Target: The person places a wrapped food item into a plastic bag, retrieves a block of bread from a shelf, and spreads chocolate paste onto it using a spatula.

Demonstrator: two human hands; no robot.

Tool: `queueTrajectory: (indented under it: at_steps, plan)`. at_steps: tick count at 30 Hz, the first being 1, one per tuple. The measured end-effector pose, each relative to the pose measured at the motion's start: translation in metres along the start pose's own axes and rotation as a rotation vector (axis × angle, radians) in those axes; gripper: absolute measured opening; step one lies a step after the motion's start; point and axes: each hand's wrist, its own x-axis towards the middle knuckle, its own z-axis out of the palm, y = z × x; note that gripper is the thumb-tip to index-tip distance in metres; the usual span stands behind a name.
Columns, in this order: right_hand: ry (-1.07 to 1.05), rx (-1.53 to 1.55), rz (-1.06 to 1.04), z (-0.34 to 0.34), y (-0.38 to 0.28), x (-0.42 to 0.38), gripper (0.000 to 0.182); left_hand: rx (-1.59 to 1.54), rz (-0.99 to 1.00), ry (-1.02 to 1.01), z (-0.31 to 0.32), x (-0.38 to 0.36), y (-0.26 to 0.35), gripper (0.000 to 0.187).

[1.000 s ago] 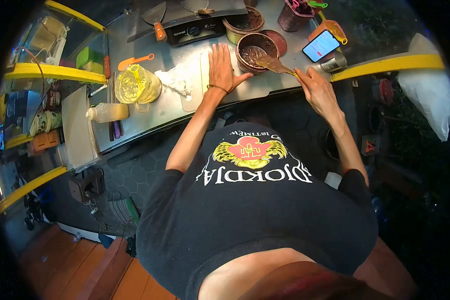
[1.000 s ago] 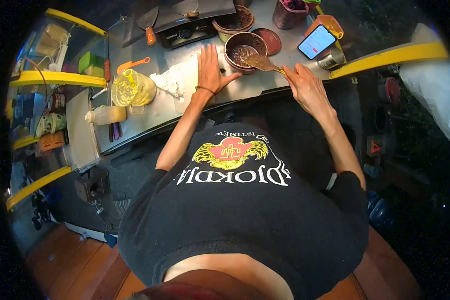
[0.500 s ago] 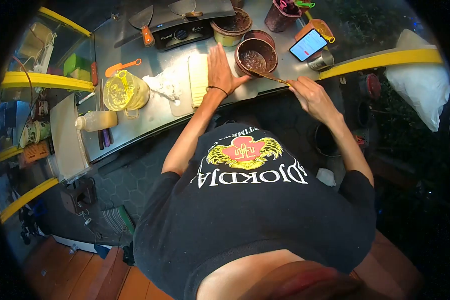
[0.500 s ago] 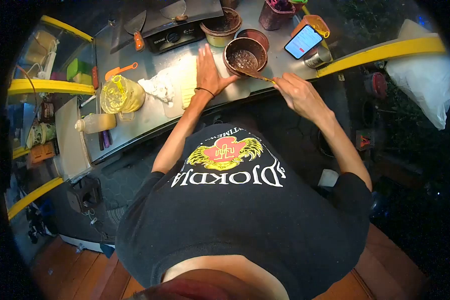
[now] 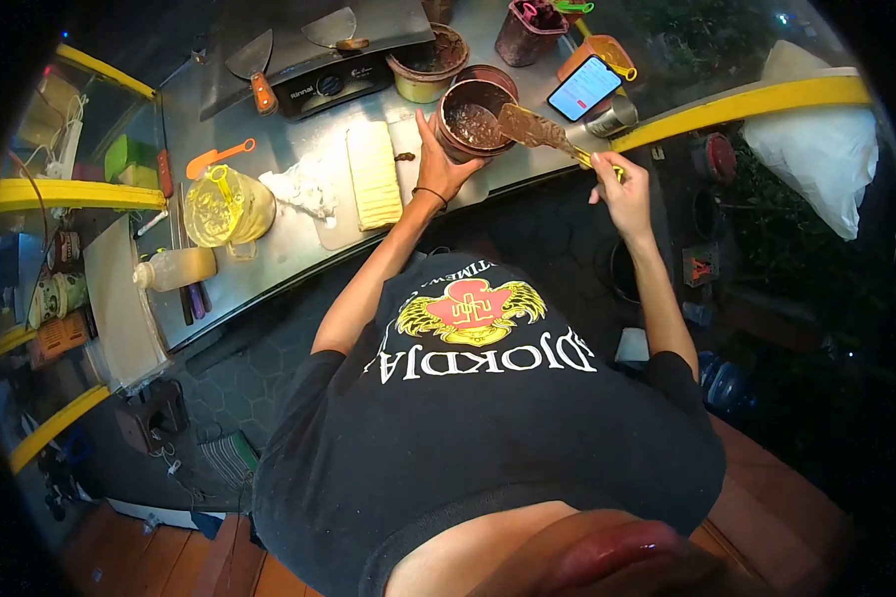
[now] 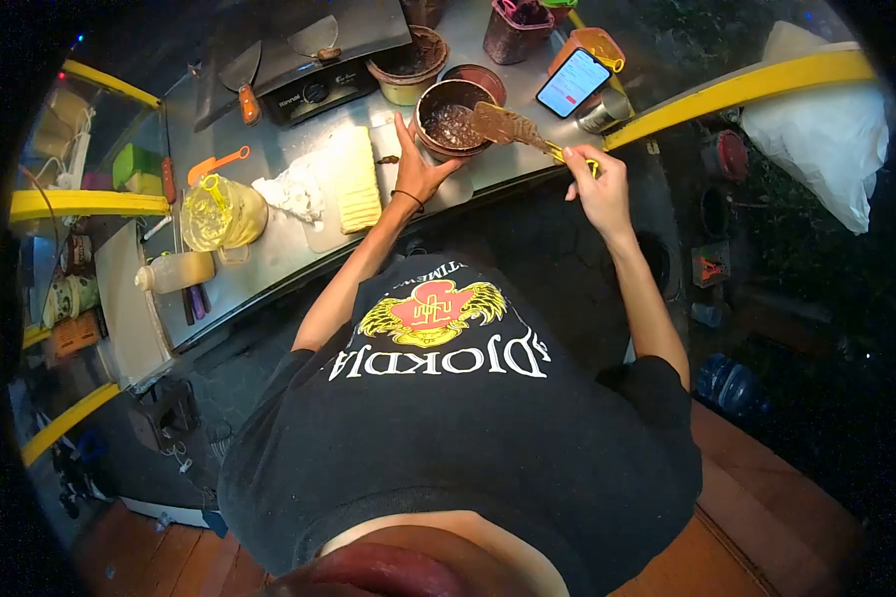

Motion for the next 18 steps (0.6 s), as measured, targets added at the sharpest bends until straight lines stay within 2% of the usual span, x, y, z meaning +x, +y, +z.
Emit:
queueTrajectory:
  at_steps: [2,3,6,9,11,13,15,18]
  plan:
    - [-0.076,0.339,0.289,-0.005,0.040,0.002,0.022,0.053,0.001,0.035,0.008,-0.004,-0.016,0.136]
    - [-0.027,0.320,0.347,-0.002,0.042,-0.001,0.021,0.059,-0.062,0.040,0.009,-0.005,-0.017,0.137]
    - [0.077,0.164,0.322,-0.016,0.035,-0.002,0.021,0.034,-0.128,0.051,0.006,-0.005,-0.019,0.135]
    - [0.081,0.233,0.221,-0.027,0.016,0.009,0.021,0.022,-0.161,0.018,0.003,-0.005,-0.020,0.136]
    - [0.077,0.260,0.193,-0.023,0.013,0.016,0.022,0.000,-0.026,0.045,0.007,-0.002,-0.015,0.137]
    - [-0.047,0.395,0.276,-0.017,0.023,0.022,0.024,-0.032,0.001,0.089,0.016,0.001,-0.012,0.138]
    - [-0.076,0.409,0.356,-0.003,0.029,0.018,0.028,-0.019,0.080,0.167,0.023,0.005,-0.006,0.138]
    - [-0.118,0.432,0.452,0.010,0.039,0.005,0.030,0.068,0.043,0.164,0.028,0.005,-0.008,0.138]
